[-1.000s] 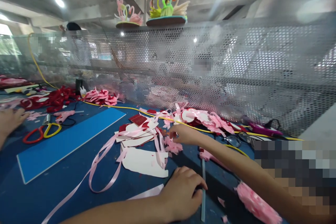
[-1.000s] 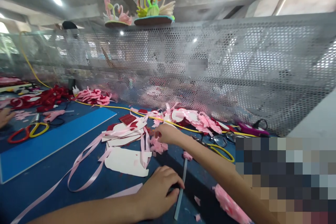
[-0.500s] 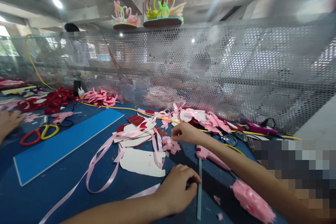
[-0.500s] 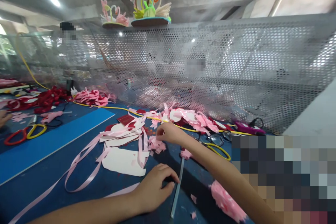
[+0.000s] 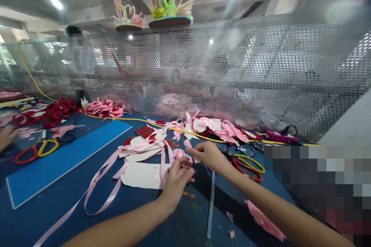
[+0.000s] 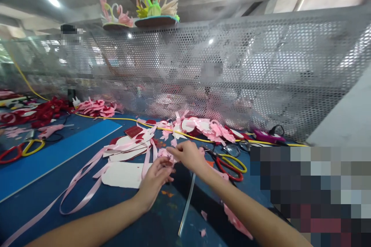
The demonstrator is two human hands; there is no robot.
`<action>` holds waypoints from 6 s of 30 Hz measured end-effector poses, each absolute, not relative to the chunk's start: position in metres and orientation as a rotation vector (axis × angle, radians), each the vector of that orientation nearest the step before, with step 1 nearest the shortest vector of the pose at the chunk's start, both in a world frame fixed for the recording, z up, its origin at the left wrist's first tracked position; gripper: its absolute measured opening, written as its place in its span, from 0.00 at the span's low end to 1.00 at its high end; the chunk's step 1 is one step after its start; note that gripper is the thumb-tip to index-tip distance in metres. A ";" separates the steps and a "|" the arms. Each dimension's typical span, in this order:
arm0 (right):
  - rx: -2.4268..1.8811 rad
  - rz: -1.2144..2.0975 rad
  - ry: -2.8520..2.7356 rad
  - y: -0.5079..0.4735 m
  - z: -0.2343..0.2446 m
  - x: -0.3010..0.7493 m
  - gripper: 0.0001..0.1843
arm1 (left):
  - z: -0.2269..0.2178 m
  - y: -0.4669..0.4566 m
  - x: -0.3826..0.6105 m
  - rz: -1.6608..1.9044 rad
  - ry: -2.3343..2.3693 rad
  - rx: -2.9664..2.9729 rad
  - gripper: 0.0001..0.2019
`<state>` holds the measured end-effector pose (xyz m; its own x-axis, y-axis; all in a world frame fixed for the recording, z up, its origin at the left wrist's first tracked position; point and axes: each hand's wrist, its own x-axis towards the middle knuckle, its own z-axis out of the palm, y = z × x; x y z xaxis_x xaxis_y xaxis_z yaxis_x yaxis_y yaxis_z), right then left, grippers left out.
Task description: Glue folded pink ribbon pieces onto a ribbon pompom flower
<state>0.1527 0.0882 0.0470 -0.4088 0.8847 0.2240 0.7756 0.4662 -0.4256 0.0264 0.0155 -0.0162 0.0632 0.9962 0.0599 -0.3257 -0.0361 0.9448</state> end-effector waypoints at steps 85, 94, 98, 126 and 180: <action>-0.814 -0.303 -2.472 -0.029 -0.006 0.267 0.19 | -0.013 0.008 0.024 1.166 1.082 1.291 0.07; -0.841 -0.346 -2.461 -0.029 -0.022 0.261 0.17 | -0.010 0.001 0.030 1.153 0.999 1.205 0.16; -0.857 -0.357 -2.482 -0.029 -0.021 0.260 0.16 | -0.007 -0.001 0.030 1.142 1.008 1.243 0.16; -0.824 -0.434 -2.430 -0.029 -0.011 0.256 0.25 | -0.007 0.000 0.031 1.139 0.967 1.276 0.17; -0.591 0.127 -2.255 -0.011 -0.003 0.216 0.12 | -0.010 -0.016 0.043 1.183 0.810 0.910 0.26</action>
<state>0.2159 -0.0106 -0.0030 -0.5830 0.4529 0.6745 0.3744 0.8866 -0.2718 0.0426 -0.0159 -0.0100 0.1962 0.9792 -0.0524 -0.4027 0.1292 0.9062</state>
